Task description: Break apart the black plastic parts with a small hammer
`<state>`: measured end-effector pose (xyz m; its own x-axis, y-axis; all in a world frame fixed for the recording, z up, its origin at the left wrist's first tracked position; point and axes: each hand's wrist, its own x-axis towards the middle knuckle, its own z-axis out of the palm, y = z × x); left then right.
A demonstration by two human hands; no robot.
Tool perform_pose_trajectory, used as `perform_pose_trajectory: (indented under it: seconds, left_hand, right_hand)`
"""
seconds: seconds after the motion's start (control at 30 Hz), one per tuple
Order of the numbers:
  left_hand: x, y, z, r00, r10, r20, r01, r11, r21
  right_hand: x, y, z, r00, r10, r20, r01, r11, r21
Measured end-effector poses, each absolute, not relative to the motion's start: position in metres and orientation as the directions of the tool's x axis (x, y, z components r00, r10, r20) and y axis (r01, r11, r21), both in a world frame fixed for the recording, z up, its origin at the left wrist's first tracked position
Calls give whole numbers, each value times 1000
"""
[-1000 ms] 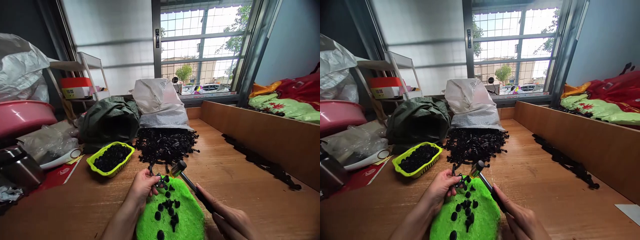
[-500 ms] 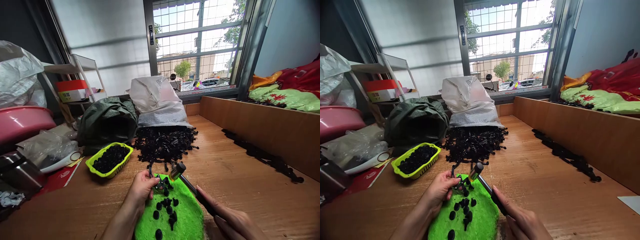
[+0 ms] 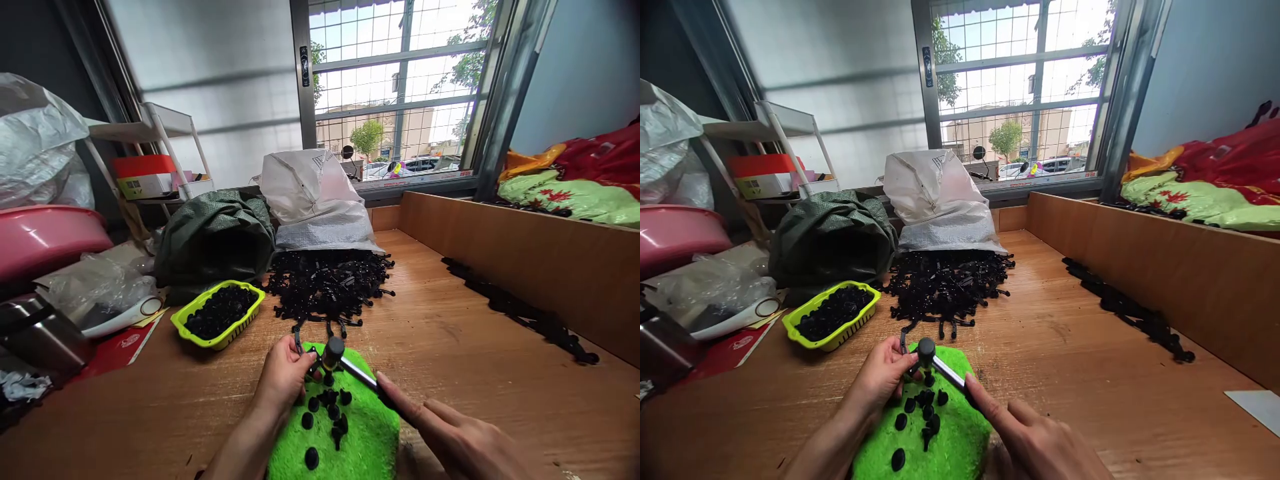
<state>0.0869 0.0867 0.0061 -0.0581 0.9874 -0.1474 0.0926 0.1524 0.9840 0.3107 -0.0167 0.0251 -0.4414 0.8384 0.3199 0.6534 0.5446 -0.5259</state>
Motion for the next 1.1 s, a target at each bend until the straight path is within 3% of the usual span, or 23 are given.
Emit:
perform_pose_trajectory:
  seconds: [0.07, 0.23, 0.37, 0.53, 0.63, 0.87, 1.0, 1.1]
  left_hand:
    - [87, 86, 7, -69, 988, -141, 100, 148, 984]
    - [87, 83, 11, -87, 986, -145, 118, 155, 981]
    - [87, 78, 13, -72, 993, -96, 129, 105, 986]
    - [85, 79, 10, -83, 993, -84, 139, 95, 986]
    - [84, 79, 8, -78, 994, -82, 128, 91, 988]
    - [82, 81, 7, -77, 993, -93, 91, 100, 991]
    - [78, 82, 7, -70, 994, -87, 23, 89, 996]
    - [76, 83, 7, -63, 993, -97, 12, 98, 995]
  right_hand:
    - [309, -16, 28, -436, 826, 356, 650, 563, -511]
    - [305, -15, 32, -455, 841, 292, 737, 540, -406]
    - [304, -16, 34, -456, 805, 379, 692, 588, -419]
    - [305, -17, 31, -464, 822, 330, 745, 564, -357]
    - [305, -17, 29, -458, 806, 375, 708, 586, -395]
    - [304, -17, 15, -426, 878, 218, 772, 479, -418]
    - [314, -12, 17, -439, 856, 274, 676, 515, -527]
    - [314, -11, 27, -426, 845, 324, 647, 535, -543]
